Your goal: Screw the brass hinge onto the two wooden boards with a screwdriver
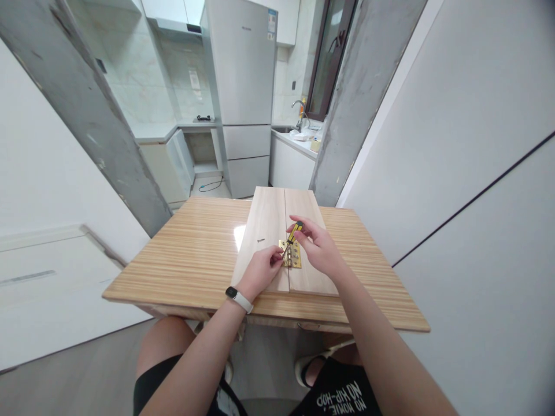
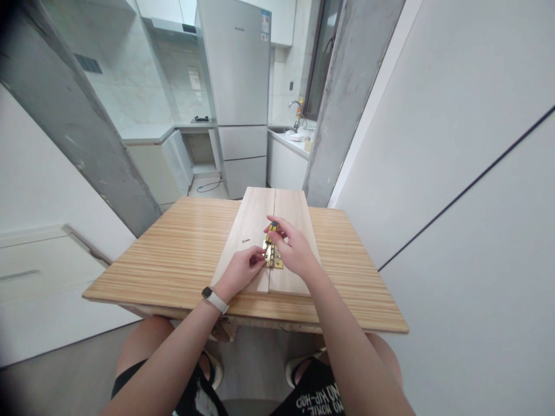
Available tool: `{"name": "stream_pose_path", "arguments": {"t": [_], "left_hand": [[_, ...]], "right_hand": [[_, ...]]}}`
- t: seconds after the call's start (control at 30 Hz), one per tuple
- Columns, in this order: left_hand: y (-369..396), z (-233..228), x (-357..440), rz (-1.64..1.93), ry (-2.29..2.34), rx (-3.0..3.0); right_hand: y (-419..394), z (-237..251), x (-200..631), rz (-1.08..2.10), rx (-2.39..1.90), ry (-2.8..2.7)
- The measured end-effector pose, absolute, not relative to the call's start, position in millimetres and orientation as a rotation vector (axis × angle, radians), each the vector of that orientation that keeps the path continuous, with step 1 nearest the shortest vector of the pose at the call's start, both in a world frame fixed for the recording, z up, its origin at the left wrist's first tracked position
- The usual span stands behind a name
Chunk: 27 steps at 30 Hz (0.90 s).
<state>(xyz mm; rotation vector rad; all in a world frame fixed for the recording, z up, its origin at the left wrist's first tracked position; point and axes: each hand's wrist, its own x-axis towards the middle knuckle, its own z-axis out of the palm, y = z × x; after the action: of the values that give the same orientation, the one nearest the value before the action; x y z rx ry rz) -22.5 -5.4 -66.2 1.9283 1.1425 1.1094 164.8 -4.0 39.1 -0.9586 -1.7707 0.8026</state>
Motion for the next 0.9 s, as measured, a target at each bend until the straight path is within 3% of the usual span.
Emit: {"name": "stream_pose_path", "arguments": {"t": [0.37, 0.9], "left_hand": [[-4, -68, -22, 1.112, 1.144, 1.938], [-6, -65, -20, 1.117, 1.125, 1.931]], "right_hand": [[3, 36, 140, 1.083, -0.73, -1.51], [7, 37, 122, 1.153, -0.817, -1.405]]}}
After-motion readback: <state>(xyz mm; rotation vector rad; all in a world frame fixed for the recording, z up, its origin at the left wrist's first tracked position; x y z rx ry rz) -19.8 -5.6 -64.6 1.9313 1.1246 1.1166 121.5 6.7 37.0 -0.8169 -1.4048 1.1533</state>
